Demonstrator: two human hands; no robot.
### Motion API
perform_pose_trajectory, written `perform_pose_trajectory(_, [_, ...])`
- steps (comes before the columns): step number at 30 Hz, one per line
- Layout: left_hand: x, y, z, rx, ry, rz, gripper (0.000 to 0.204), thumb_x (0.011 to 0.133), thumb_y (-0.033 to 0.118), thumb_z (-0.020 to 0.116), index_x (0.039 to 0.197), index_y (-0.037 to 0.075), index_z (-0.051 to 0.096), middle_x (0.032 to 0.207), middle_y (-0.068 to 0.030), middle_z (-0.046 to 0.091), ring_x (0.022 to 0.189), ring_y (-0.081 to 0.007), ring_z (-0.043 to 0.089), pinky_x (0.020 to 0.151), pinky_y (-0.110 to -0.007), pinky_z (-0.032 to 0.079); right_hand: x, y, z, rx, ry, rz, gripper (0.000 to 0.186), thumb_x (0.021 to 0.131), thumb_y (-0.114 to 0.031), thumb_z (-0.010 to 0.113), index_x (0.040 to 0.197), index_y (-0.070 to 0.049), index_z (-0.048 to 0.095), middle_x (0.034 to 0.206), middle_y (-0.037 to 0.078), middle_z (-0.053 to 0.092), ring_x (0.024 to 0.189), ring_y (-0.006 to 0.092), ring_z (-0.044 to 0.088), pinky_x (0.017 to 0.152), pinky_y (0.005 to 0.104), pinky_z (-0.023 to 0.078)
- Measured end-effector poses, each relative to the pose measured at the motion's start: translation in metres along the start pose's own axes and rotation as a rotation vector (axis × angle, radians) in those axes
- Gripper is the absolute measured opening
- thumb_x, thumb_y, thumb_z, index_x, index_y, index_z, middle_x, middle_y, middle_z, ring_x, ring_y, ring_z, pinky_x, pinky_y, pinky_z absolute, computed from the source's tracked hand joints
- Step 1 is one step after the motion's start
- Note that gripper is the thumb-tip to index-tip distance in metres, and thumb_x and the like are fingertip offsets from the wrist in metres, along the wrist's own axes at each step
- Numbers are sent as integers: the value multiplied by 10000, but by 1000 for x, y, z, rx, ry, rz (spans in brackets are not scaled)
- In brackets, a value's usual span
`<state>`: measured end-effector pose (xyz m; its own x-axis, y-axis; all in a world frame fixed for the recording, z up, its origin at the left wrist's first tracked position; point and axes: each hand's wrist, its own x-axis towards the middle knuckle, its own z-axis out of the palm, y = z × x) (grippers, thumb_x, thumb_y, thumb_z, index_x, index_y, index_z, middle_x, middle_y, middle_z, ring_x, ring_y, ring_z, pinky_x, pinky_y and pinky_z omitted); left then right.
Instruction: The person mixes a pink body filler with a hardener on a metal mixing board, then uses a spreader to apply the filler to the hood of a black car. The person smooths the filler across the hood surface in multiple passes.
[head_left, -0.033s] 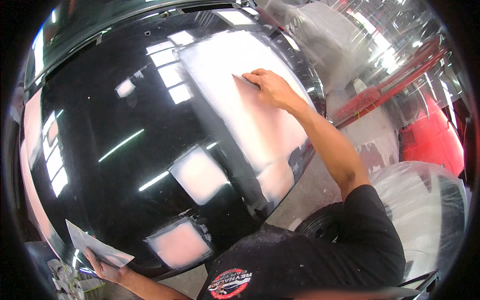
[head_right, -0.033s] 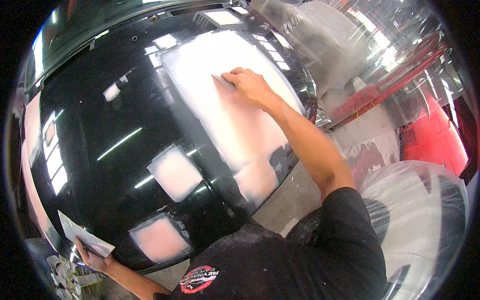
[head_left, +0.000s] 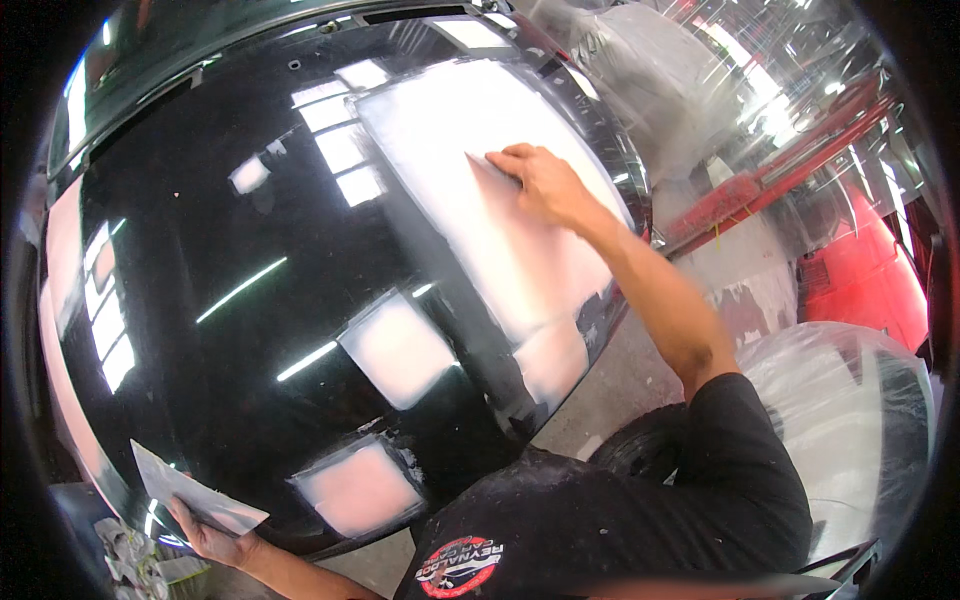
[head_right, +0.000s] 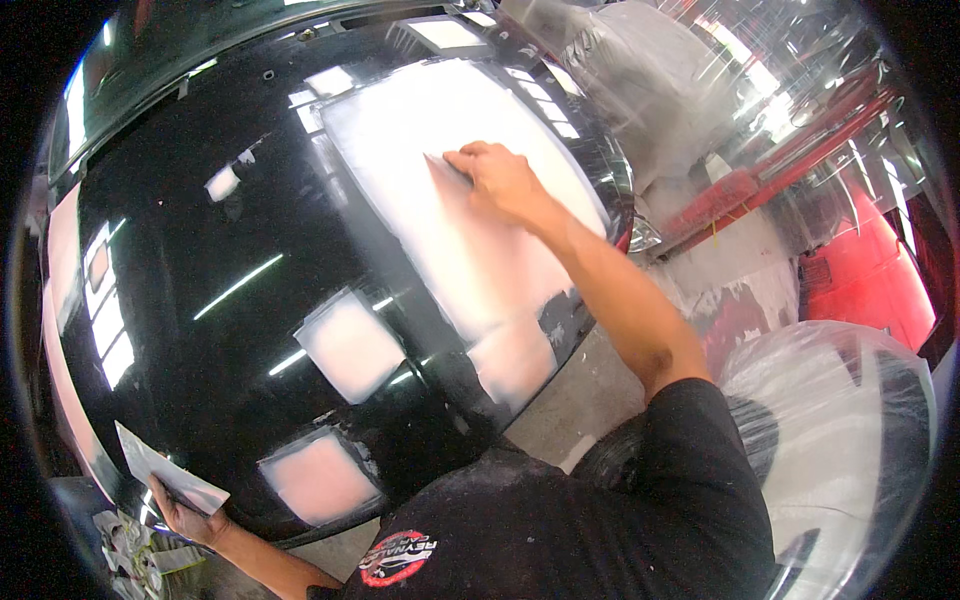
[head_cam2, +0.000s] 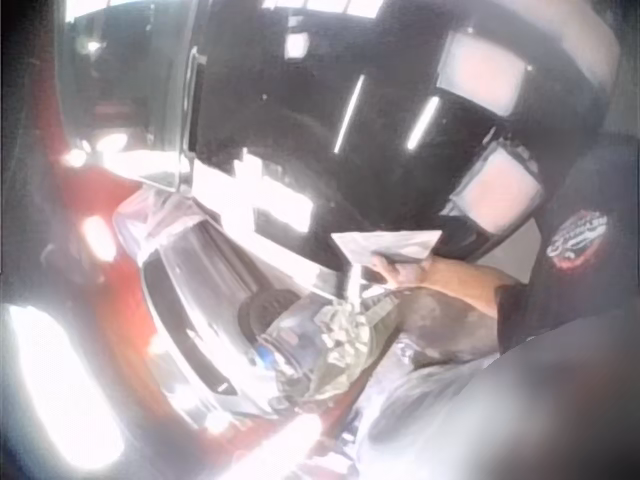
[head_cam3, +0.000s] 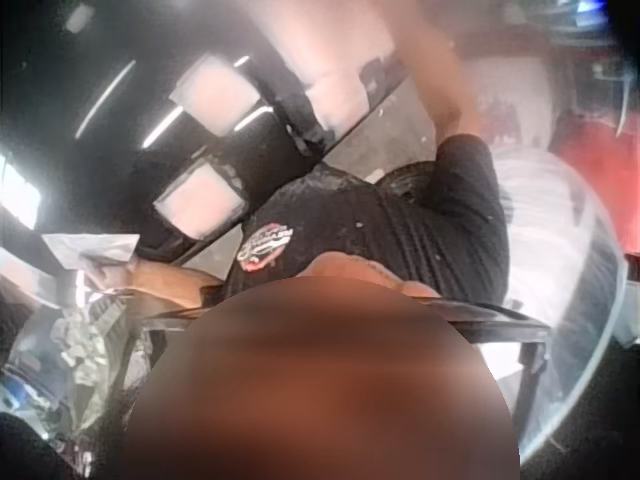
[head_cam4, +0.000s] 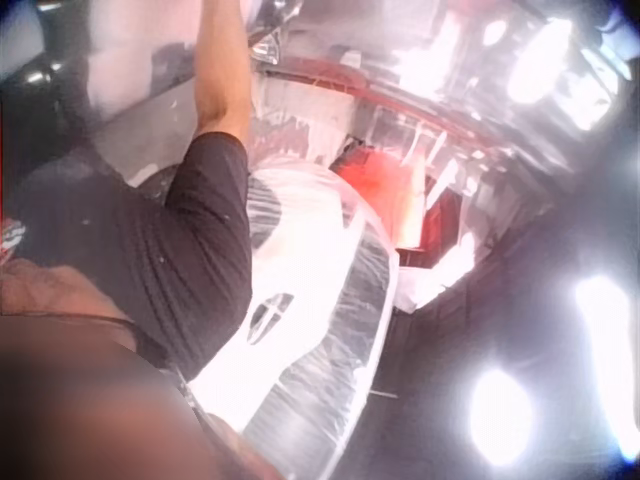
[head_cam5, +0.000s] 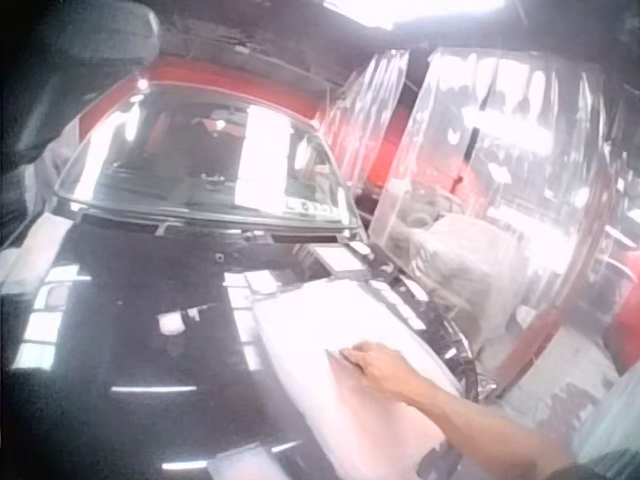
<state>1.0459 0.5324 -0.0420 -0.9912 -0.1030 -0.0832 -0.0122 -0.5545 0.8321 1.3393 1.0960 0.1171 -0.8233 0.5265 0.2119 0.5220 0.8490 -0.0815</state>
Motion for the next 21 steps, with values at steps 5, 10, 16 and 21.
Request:
perform_pose_trajectory(5, [-6, 1, 6, -26, -47, -50, 417, 1026, 195, 565, 1366, -42, 511, 1344, -223, 586, 1226, -278, 573, 1105, -386, 405, -89, -45, 3, 21, 99, -65, 672, 698, 21, 597, 1362, -81, 613, 1296, 184, 623, 1198, 377, 582, 1044, 464, 456])
perform_pose_trajectory(10, [-7, -5, 14, 43, 101, -3, 390, 1042, 130, 448, 1377, -25, 577, 1469, -145, 506, 1262, -301, 534, 1117, -394, 405, -31, 7, -28, 11, 141, -10, 649, 728, 78, 541, 1358, -61, 610, 1337, 214, 611, 1251, 382, 556, 1061, 433, 444])
perform_pose_trajectory(16, [1, -2, 3, -16, -165, -37, 496, 1032, 233, 554, 1429, -50, 462, 1315, -229, 602, 1145, -271, 615, 967, -341, 508, 54, 29, -12, -41, -70, 96, 589, 787, 3, 485, 1350, -100, 623, 1330, 193, 617, 1198, 359, 597, 1029, 407, 461])
perform_pose_trajectory(21, [-3, 12, 24, -211, -392, -138, 425, 1055, 184, 477, 1402, -59, 517, 1416, -259, 523, 1141, -292, 591, 942, -361, 508, 16, 1, -21, 136, -166, 90, 646, 719, 43, 512, 1330, -123, 643, 1340, 162, 610, 1209, 355, 582, 1017, 427, 475])
